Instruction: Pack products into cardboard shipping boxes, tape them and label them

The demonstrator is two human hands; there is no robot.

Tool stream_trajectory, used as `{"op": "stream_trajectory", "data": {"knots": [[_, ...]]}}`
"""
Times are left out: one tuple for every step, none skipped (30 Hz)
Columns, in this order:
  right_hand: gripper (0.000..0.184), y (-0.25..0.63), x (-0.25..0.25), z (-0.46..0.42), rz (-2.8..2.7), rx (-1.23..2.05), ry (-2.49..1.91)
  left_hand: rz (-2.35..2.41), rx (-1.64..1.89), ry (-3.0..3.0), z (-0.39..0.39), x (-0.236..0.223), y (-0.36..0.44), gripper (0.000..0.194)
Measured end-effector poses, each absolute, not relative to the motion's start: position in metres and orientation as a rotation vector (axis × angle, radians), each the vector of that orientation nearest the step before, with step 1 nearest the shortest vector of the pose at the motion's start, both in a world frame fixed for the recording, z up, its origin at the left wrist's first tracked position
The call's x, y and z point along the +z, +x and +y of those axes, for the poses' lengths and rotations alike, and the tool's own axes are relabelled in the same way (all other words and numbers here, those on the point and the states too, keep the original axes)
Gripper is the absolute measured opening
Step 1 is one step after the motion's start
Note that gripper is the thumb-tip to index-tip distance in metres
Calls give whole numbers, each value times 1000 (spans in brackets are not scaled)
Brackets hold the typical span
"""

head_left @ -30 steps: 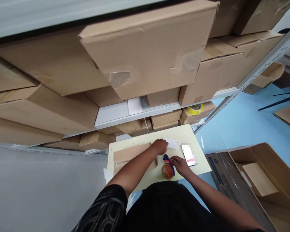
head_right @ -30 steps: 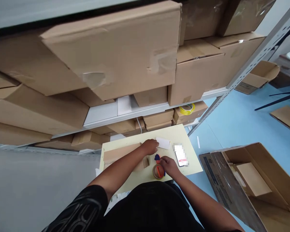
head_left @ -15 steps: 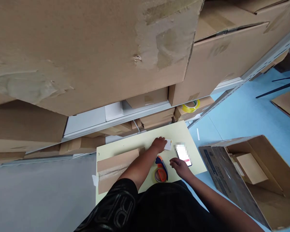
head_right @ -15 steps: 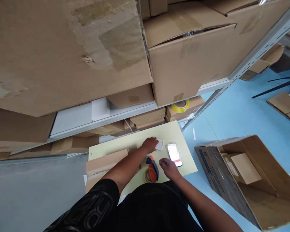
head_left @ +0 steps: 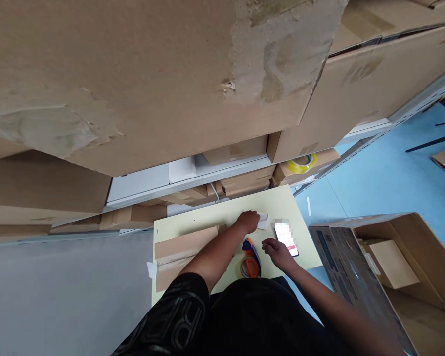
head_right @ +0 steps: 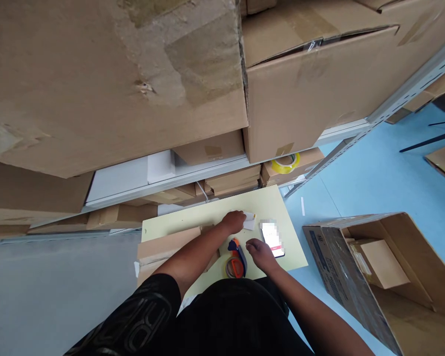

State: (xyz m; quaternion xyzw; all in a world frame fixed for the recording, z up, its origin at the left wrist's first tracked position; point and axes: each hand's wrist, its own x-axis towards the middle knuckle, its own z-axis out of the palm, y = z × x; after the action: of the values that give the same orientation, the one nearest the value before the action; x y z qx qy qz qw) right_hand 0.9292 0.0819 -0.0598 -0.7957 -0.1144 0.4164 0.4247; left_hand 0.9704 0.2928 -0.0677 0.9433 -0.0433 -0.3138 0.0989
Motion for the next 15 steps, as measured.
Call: {"op": "stream_trajectory", "data": {"knots": [[36, 930, -60, 83, -306, 1028, -2019, -88, -926, 2784, 293, -66, 970, 33], [35, 931, -61, 85, -339, 1002, -2057, -47, -925, 2777, 293, -64, 970, 35], [35, 933, -63, 87, -384, 962, -2104, -5, -925, 2769, 294, -62, 970, 36], [35, 935, -64, 91, -437, 916, -2156, 37, -927, 2760, 295, -59, 969, 37], [34, 938, -66, 95, -494, 867, -2209, 78, -929, 2752, 297, -55, 968, 38], [35, 942, -69, 100, -551, 821, -2261, 117, -931, 2743, 299, -50, 967, 38], [37, 946, -71, 105, -603, 779, -2308, 153, -933, 2735, 301, -46, 965, 37], [39, 950, -74, 111, -650, 744, -2351, 184, -933, 2726, 303, -40, 963, 36], [43, 955, -76, 118, -692, 712, -2385, 210, -932, 2717, 306, -35, 961, 34], [47, 959, -78, 125, -734, 683, -2408, 231, -929, 2705, 309, -29, 958, 32], [50, 963, -80, 132, -782, 660, -2419, 249, -925, 2692, 313, -23, 955, 32], [53, 966, -82, 140, -835, 645, -2422, 262, -922, 2680, 316, -18, 952, 33], [56, 969, -84, 147, -893, 639, -2421, 278, -915, 2654, 320, -12, 950, 39], [57, 970, -86, 154, -948, 638, -2419, 304, -895, 2610, 323, -8, 947, 47], [58, 971, -88, 161, -999, 640, -2422, 342, -858, 2551, 325, -4, 946, 56]]}}
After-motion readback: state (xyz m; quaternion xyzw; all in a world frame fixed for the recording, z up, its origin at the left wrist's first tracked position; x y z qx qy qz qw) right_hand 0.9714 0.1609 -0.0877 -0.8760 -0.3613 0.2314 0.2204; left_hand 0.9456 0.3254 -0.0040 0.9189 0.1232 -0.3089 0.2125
